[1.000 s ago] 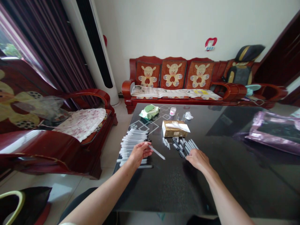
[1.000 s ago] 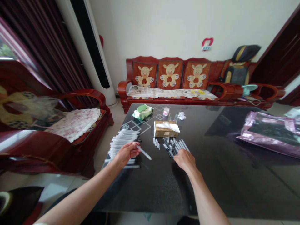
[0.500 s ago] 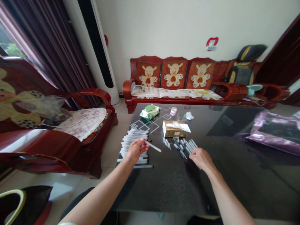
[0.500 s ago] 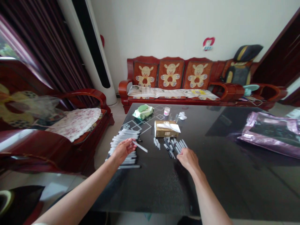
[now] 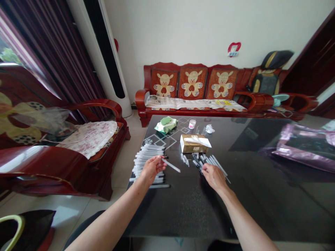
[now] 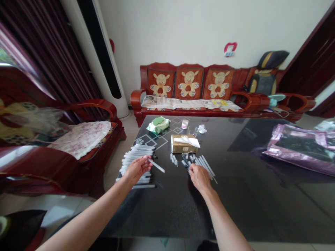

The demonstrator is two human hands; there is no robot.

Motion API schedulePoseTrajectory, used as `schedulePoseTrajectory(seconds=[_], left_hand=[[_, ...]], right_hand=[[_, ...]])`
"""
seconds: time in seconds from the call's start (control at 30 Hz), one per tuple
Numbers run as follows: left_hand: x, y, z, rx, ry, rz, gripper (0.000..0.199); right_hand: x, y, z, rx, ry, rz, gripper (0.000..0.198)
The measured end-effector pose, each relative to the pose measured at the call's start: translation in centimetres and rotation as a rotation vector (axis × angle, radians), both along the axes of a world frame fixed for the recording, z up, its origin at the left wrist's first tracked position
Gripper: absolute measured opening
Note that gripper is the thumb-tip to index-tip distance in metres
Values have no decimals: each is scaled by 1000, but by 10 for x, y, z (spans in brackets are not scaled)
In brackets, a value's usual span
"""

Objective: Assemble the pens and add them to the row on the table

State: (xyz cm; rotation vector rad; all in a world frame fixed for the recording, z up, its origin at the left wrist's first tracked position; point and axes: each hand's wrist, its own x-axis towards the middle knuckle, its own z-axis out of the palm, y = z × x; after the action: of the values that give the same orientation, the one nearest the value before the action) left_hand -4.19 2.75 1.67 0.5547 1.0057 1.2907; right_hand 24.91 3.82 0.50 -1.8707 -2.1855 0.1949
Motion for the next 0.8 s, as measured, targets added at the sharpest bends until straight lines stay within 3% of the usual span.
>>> schedulePoseTrajectory(seconds=[0.17, 0.37, 0.8], left_hand=[[-1, 1, -2, 1, 0, -10, 12], [0, -1, -2, 7, 0, -18, 13], [4, -2, -4, -17, 11, -25, 12]], right_hand=[[-6, 2, -6, 20, -27, 26, 16], [5, 9, -9, 114, -115, -47, 23], [1, 10, -15, 109, -261, -65, 16]])
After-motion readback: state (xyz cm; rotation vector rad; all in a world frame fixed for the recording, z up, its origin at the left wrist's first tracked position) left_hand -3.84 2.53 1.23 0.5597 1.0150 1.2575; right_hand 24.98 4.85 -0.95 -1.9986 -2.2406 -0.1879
